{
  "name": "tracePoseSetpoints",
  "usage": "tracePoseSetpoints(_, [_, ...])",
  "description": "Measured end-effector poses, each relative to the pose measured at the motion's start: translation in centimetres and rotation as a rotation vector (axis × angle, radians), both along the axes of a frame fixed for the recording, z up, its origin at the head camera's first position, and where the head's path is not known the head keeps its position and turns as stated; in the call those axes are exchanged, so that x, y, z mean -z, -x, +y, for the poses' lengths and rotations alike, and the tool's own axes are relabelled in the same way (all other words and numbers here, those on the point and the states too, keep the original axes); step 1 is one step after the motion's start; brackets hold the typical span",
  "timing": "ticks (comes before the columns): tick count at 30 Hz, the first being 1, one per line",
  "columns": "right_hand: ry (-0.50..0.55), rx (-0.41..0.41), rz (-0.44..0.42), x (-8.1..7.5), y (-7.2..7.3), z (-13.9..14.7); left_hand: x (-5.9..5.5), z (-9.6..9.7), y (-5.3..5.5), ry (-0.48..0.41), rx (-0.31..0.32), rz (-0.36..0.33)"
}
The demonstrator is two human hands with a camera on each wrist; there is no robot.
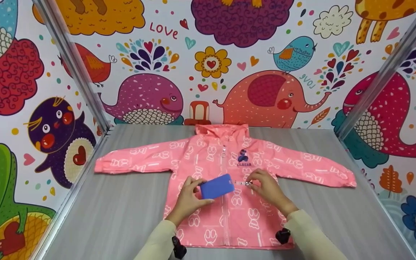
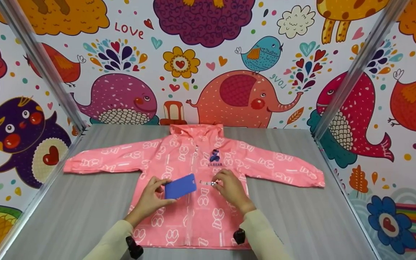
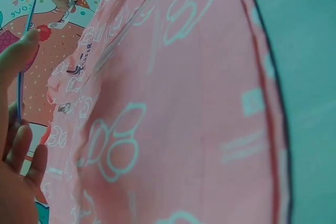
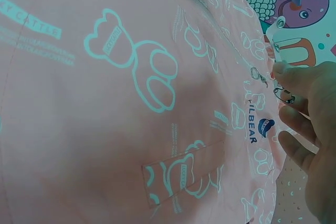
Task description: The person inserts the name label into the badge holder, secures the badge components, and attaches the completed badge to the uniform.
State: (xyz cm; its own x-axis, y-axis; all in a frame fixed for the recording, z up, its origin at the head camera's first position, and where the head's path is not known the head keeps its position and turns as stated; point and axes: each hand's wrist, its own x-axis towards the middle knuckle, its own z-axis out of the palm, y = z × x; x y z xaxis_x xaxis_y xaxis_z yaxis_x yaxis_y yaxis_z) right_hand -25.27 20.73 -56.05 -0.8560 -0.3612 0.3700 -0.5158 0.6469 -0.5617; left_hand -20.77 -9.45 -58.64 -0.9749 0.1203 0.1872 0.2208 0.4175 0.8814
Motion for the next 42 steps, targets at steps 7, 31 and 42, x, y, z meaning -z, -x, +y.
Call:
tracePoseSetpoints(7, [-0.007,0.011,-0.022,-0.32,-0.10,-0.06,-0.01,0.03,-0.08,-0.054,0.006,-0.048])
tracePoseSetpoints(31, [0.020,-0.010,-0.006,-0.50,0.00,-0.18,-0.27,0.50,-0.34,-0.405,0.087,-0.250])
tracePoseSetpoints(42, [0.030,-0.003,-0.014,-0.42,0.03,-0.13,-0.34,-0.15,-0.04,-0.743,0.228,-0.444])
